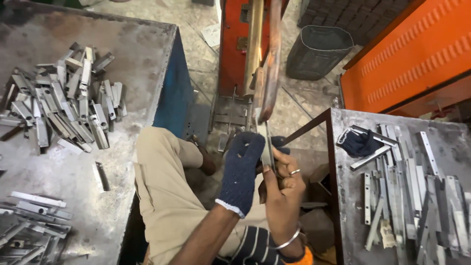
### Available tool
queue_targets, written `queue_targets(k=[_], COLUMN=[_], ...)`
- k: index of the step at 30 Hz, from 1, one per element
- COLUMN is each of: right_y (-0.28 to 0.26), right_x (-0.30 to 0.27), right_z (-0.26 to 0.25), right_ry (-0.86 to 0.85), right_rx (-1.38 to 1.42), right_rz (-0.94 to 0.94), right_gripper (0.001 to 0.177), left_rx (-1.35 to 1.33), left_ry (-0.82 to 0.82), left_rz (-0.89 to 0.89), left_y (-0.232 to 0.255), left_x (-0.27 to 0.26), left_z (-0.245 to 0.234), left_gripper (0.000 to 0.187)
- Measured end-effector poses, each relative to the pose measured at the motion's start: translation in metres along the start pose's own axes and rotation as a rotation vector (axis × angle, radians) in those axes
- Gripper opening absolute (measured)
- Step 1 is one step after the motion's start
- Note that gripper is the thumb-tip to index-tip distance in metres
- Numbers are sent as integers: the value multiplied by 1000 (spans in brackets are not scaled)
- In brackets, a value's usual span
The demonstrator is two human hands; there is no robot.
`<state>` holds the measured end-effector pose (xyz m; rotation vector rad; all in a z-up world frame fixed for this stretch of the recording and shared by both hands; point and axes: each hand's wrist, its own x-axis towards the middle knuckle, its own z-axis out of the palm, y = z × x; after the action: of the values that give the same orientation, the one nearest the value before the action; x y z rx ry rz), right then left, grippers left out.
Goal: Assembling small metal components and spot-welding them at a factory workstation.
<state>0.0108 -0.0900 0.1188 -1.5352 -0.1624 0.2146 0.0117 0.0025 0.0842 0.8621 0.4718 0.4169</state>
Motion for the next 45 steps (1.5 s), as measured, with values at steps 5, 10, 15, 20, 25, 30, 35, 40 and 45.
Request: queue_targets(k=[5,10,15,20,25,30,35,40,45], right_y=[4,-7,-9,0,-2,-4,9,-3,12], right_x=[3,23,57,68,67,64,35,27,14], right_z=[-20,-10,5,4,5,7,-8,-1,5], right_ry=[-143,-233,-216,-244,-254,-241,-197,-107,-106], right_rx=[-122,-185,-87,-33,-15,-60,-215,-408,-383], right_rz=[-130,-126,-153,-151,-148,-148,-248,-390,-180], right_gripper=[49,57,53,49,47,45,46,45,45], left_rx=[-78,48,627,790,867,825,870,923,470], left_ry=[-16,23,125,97,82,77,135,170,107], left_rz=[-35,156,452,634,708,643,565,599,368], left_y=[20,16,32,23,19,26,5,6,-18], left_x=[1,10,-6,-4,-7,-16,-39,-45,-26], left_z=[9,2,9,0,1,6,1,0,-30], left_gripper=[16,15,23,33,40,45,44,43,32])
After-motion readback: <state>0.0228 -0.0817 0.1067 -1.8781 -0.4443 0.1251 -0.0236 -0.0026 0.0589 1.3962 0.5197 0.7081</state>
